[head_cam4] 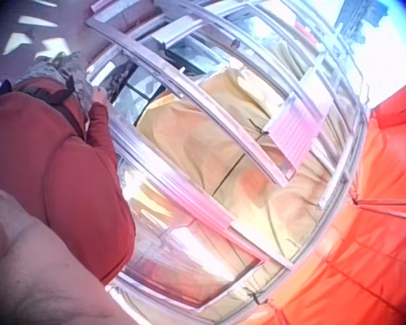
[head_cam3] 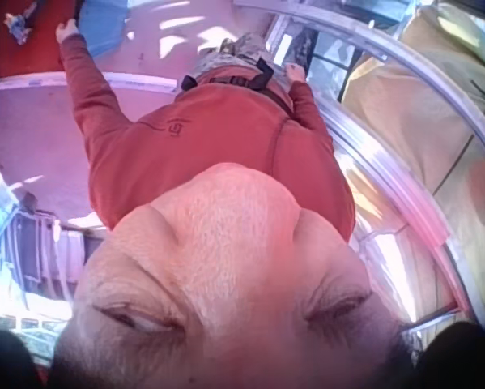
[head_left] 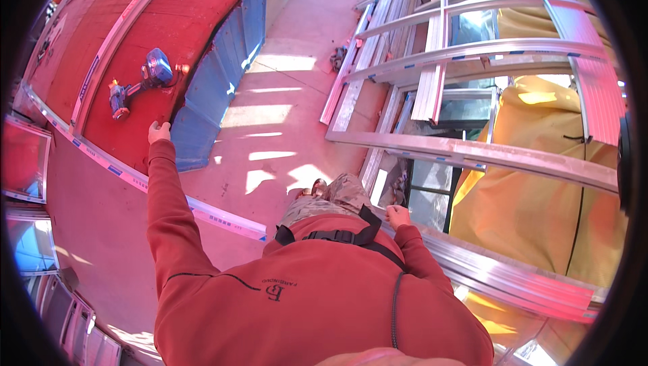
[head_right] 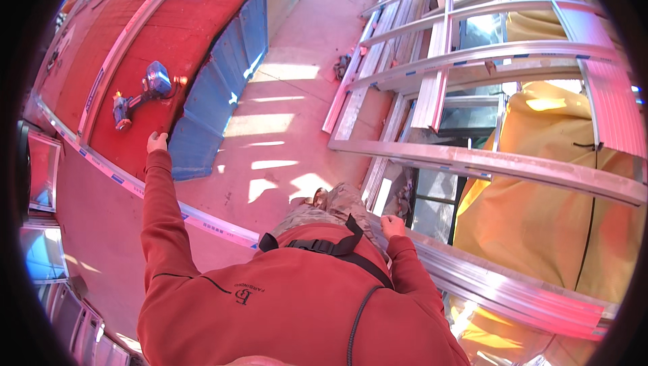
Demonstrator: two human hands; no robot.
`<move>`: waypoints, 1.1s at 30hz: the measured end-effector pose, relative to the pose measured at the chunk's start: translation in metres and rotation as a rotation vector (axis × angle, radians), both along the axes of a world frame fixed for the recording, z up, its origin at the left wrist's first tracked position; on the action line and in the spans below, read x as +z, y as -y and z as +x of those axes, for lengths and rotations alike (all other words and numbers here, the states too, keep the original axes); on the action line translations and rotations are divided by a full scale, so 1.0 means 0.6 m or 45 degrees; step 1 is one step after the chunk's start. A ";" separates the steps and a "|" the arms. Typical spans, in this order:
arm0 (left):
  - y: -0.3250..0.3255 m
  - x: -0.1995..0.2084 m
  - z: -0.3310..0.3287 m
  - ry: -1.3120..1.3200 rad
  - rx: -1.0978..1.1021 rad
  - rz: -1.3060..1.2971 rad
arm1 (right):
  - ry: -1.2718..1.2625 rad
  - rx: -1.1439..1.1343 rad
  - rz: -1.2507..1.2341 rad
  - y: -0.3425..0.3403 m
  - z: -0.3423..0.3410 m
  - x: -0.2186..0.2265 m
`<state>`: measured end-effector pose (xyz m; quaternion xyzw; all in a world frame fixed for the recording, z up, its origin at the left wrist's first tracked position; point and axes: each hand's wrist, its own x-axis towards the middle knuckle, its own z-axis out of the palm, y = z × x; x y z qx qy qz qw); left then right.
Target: The person assembles aluminum window frames on a red work surface. They position long aluminum profiles, use a power drill to drive screws, and handle small fasteners and tools. The person repeatedly measures and aligns frame sections, then secures them with screws.
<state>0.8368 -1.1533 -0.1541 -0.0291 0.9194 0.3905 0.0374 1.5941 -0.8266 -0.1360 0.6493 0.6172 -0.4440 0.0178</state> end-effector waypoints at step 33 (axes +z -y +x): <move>-0.485 -0.127 0.020 1.085 -0.187 0.006 | -0.155 0.747 -0.012 -0.708 -0.908 0.012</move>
